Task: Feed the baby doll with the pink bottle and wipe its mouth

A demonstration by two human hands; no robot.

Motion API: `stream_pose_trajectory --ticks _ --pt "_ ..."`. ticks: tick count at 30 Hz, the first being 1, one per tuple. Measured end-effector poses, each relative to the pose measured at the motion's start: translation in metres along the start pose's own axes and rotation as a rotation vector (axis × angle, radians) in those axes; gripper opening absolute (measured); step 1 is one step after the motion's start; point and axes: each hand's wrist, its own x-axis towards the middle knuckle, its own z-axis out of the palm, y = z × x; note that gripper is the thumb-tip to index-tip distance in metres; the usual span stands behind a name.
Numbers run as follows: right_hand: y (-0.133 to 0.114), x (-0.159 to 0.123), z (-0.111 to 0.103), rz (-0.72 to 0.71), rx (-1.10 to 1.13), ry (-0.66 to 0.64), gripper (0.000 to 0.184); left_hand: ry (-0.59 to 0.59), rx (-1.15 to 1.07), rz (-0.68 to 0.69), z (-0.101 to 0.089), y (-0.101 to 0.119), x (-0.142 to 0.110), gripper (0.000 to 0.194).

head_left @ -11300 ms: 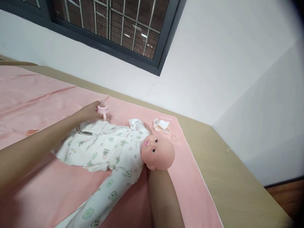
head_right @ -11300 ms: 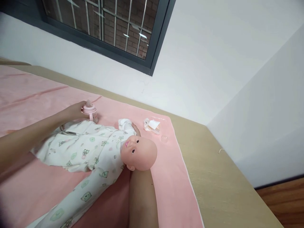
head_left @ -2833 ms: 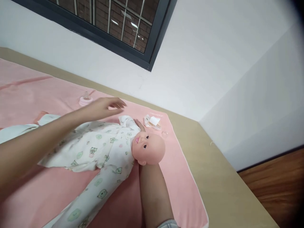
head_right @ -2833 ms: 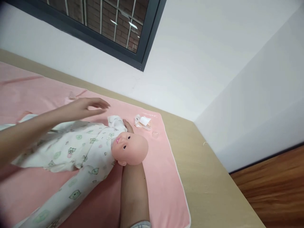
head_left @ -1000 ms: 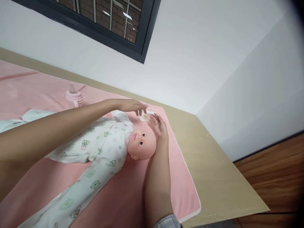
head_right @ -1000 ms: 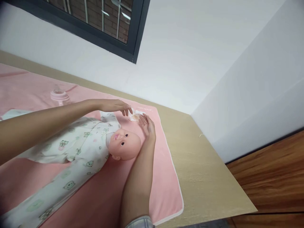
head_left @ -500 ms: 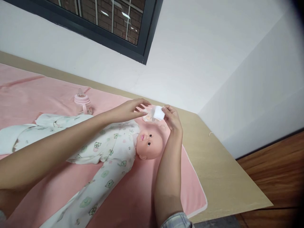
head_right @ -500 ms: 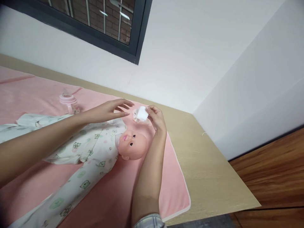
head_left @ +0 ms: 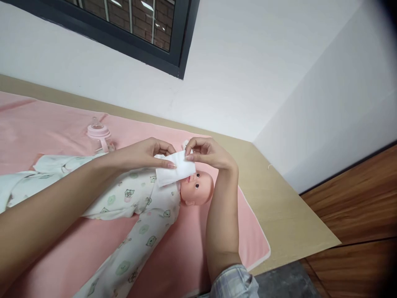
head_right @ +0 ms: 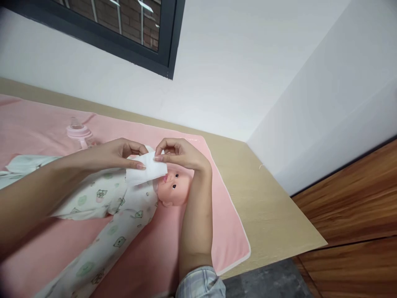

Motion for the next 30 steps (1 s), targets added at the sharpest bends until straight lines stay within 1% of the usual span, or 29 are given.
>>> stream_pose_trajectory --ticks 4,6,9,12,15,17,19,20,22,24,26,28,30 --pt "-0.001 0.001 0.003 0.028 0.017 -0.048 0.026 -0.006 0.027 -0.035 0.0 0.002 -0.006 0.021" --pt "-0.001 0.001 0.003 0.043 0.006 -0.047 0.024 0.009 0.015 0.017 0.001 0.003 -0.007 0.018" --pt "0.0 0.001 0.003 0.022 -0.067 -0.029 0.021 0.089 -0.018 0.143 0.003 0.004 -0.008 0.011" --pt "0.001 0.002 0.004 0.024 -0.125 -0.01 0.019 0.201 0.018 0.185 0.005 0.005 -0.008 0.009" --pt "0.0 0.004 0.006 0.059 -0.125 -0.005 0.018 0.282 0.047 0.197 0.009 0.005 -0.006 0.011" --pt "-0.002 0.002 0.005 0.071 -0.123 -0.01 0.018 0.311 0.007 0.195 0.011 0.006 -0.006 0.01" --pt "-0.003 -0.003 0.001 0.073 -0.127 -0.008 0.018 0.343 -0.073 0.165 0.012 0.007 -0.006 0.013" --pt "-0.002 -0.006 -0.004 0.069 -0.128 0.009 0.018 0.365 -0.117 0.144 0.012 0.008 -0.007 0.015" --pt "0.005 -0.015 -0.015 0.051 -0.104 0.097 0.019 0.391 -0.185 0.1 0.011 0.008 -0.008 0.019" --pt "0.019 -0.024 -0.028 0.041 -0.032 0.223 0.021 0.355 -0.182 0.069 0.011 0.006 -0.007 0.02" --pt "0.039 -0.029 -0.039 0.066 0.078 0.315 0.024 0.253 -0.12 0.056 0.013 0.002 -0.005 0.022" --pt "0.065 -0.03 -0.047 0.138 0.191 0.345 0.03 0.154 -0.016 0.034 0.019 -0.002 -0.002 0.023" --pt "0.092 -0.028 -0.048 0.227 0.281 0.343 0.036 0.108 0.104 0.019 0.027 -0.005 0.0 0.021"
